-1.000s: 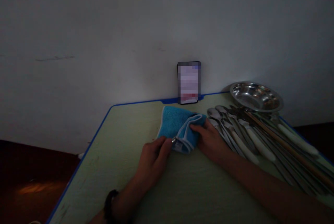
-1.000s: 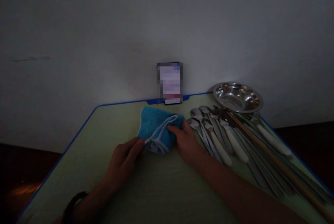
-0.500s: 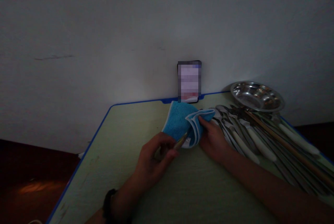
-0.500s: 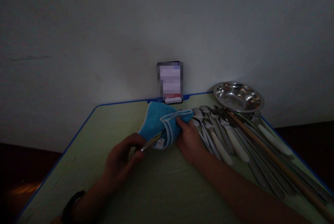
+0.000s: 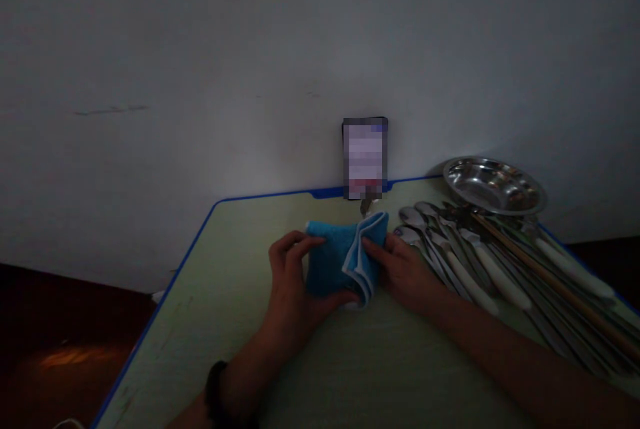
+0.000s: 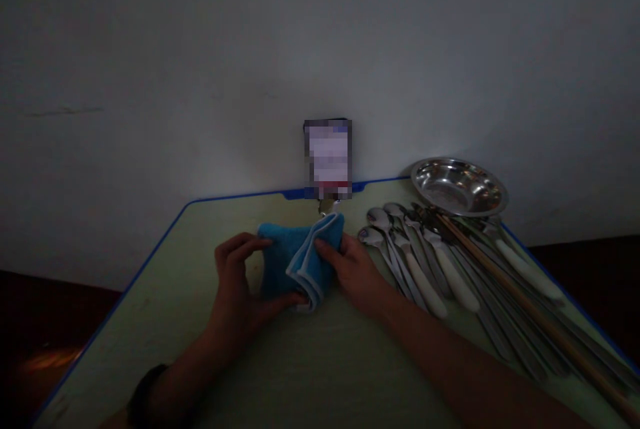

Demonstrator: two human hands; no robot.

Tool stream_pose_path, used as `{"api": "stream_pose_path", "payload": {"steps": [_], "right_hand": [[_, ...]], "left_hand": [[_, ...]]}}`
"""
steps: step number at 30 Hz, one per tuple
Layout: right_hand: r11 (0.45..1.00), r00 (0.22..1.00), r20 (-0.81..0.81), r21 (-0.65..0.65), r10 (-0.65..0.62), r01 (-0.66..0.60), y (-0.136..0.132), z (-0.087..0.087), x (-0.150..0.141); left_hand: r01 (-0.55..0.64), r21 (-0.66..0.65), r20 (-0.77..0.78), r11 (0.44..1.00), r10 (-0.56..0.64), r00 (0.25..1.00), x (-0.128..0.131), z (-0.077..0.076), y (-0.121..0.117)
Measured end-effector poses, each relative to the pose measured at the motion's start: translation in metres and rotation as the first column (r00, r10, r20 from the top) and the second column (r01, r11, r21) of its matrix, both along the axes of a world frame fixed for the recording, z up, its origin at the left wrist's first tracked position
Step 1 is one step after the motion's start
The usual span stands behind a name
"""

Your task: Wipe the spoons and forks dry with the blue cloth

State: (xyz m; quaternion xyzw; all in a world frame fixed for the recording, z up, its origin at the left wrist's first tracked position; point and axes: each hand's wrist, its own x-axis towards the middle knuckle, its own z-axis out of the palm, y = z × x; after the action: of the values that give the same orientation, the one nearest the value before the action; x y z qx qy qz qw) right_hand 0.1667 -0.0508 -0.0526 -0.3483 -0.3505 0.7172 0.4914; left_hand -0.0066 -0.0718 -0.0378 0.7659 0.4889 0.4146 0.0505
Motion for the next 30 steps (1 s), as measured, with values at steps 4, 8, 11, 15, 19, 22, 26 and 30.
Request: {"api": "stream_pose_path", "payload": {"steps": [4, 8, 11, 15, 19, 22, 26, 30], "right_hand": [[0.998, 0.995, 0.092, 0.045, 0.048, -0.052, 0.0, -0.003, 0.002], [0.998, 0.991, 0.133, 0.052, 0.035, -0.043, -0.002, 0.001, 0.002], [0.997, 0.977, 0.203, 0.029, 0.069, -0.076, -0.006, 0.006, 0.005], [0.963, 0.887, 0.42, 0.093, 0.191, -0.251, -0.01, 0.009, 0.01], [0.93, 0.827, 0.522, 0.155, 0.208, -0.332, -0.01, 0.008, 0.013], [0.935, 0.842, 0.478, 0.105, 0.25, -0.338, -0.01, 0.009, 0.014], [0.939, 0.834, 0.454, -0.016, 0.313, -0.344, -0.011, 0.016, 0.015], [0.913, 0.769, 0.506, -0.107, 0.39, -0.393, -0.01, 0.026, 0.016]], "left_hand": [[0.0, 0.036, 0.004, 0.999, 0.0, 1.0, 0.002, 0.0, 0.0], [0.09, 0.048, 0.086, 0.995, -0.094, 0.992, -0.001, -0.003, 0.004], [0.22, 0.005, 0.301, 0.976, -0.211, 0.93, -0.008, -0.006, 0.011], [0.269, -0.093, 0.49, 0.959, -0.191, 0.851, -0.016, -0.009, 0.016], [0.358, -0.199, 0.535, 0.912, -0.205, 0.82, -0.017, -0.005, 0.015], [0.434, -0.265, 0.504, 0.861, -0.259, 0.824, -0.016, 0.003, 0.011], [0.484, -0.258, 0.521, 0.836, -0.301, 0.799, -0.015, 0.007, 0.009], [0.484, -0.213, 0.572, 0.849, -0.293, 0.766, -0.014, 0.006, 0.011]]}}
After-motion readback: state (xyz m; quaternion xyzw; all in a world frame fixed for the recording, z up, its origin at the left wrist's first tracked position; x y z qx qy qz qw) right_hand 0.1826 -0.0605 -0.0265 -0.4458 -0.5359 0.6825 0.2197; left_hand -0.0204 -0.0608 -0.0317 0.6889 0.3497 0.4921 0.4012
